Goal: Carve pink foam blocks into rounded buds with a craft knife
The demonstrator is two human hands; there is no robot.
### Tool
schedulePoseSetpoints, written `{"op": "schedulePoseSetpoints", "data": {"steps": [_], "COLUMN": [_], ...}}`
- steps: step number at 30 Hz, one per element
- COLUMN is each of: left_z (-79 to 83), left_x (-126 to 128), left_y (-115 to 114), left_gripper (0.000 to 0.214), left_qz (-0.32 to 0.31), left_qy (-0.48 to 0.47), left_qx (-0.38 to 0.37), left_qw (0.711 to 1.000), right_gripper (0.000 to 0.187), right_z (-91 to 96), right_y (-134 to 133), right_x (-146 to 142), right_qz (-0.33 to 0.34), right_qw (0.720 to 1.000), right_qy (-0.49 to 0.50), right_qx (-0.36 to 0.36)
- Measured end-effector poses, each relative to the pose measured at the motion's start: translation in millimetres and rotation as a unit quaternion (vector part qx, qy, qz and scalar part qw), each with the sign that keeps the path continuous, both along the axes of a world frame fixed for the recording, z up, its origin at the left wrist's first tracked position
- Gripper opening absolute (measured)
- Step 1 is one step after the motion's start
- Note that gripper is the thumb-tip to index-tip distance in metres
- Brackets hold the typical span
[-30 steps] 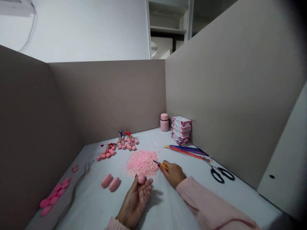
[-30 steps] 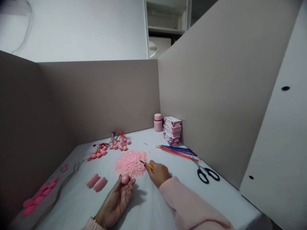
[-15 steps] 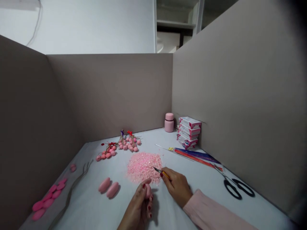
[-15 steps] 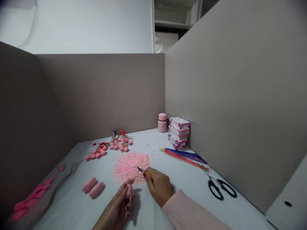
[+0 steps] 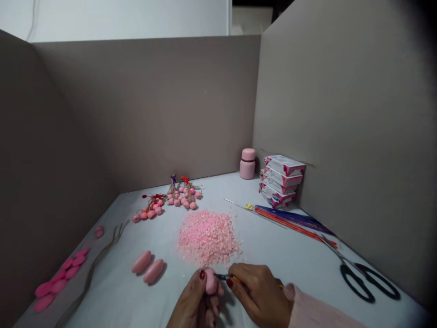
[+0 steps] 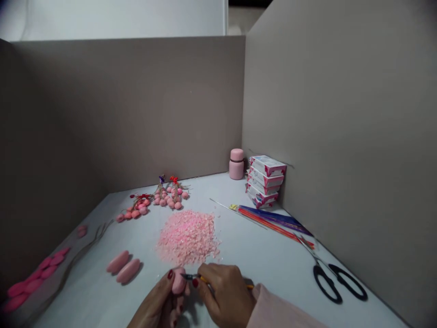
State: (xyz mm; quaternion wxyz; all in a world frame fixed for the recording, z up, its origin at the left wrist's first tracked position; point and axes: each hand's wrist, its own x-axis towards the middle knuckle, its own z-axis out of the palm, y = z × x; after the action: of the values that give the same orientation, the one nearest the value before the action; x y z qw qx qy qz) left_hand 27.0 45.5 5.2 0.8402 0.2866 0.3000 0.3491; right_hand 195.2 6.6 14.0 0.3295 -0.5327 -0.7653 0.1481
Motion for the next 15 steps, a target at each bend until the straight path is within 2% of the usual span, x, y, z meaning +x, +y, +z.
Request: {"op": "schedulePoseSetpoints", "data": {"steps": [3, 7, 10, 15], "left_z": [1.8, 2.2, 1.5, 7.4], "left_x": [0.1, 1.1, 2.0, 0.9], "left_y": [-3.2, -5.4, -5.2, -7.0], "left_gripper": [0.038, 0.031, 0.029, 0.024], "left_qz": [0.041, 0.028, 0.043, 0.055], "left_qy": [0.014, 0.025, 0.019, 0.011], "left_qx": [-0.039, -0.023, -0.007, -0.051], "left_qw": [0.998, 0.999, 0.999, 0.997], "right_gripper": [0.022, 0.023, 0.024, 0.021], "right_z": [0.5, 0.5, 1.2, 3.7], "right_y": [0.3, -1.3, -5.4, -7.7], "right_x": [0.7, -0.6, -3.3, -6.8], "right_qz": [0.008, -0.006, 0.014, 0.014], "right_qw": [1.0, 1.0, 1.0, 1.0], "right_qy": [-0.002, 0.004, -0.005, -0.014], "right_qx": [-0.008, -0.003, 0.013, 0.013]}}
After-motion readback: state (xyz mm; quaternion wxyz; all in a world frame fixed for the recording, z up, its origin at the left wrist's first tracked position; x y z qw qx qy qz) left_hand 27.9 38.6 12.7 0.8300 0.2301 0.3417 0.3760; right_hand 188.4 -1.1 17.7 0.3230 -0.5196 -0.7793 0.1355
